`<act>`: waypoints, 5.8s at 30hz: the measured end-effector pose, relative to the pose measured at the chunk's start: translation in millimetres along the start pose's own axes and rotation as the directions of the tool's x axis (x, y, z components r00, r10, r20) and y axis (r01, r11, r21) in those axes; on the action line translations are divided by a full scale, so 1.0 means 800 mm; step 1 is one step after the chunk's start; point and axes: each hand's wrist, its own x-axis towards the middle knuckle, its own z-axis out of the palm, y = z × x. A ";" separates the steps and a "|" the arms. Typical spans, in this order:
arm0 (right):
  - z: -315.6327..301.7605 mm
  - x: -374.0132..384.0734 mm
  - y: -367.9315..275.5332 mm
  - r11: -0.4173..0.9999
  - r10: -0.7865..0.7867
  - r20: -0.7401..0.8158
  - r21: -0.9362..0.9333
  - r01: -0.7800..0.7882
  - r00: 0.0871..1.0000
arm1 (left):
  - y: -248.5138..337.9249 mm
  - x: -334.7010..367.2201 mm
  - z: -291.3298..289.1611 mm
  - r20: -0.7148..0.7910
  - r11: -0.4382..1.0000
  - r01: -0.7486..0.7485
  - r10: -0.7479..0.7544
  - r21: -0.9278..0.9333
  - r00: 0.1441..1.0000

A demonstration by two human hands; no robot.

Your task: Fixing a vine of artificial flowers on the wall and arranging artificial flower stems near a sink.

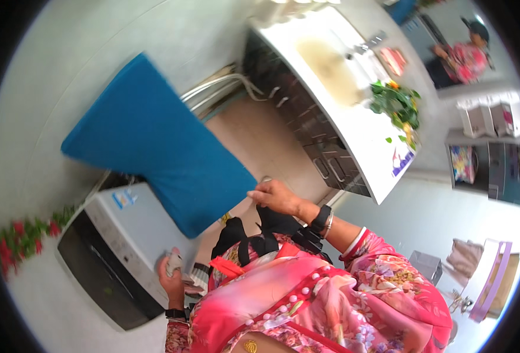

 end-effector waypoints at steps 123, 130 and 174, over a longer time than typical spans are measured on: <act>-0.873 -0.181 0.083 0.789 -0.601 -0.770 -0.615 0.002 0.213 | 0.825 0.112 1.022 0.924 0.717 0.585 0.334 -0.378 0.187; -0.825 -0.219 0.117 0.885 -0.465 -0.853 -0.454 0.103 0.237 | 0.885 0.092 0.993 0.902 0.858 0.290 0.428 -0.424 0.056; -1.153 -0.187 0.280 0.912 -0.001 -0.985 -0.073 -0.405 0.175 | 0.920 0.108 0.876 0.635 0.775 -0.272 0.626 -0.571 0.451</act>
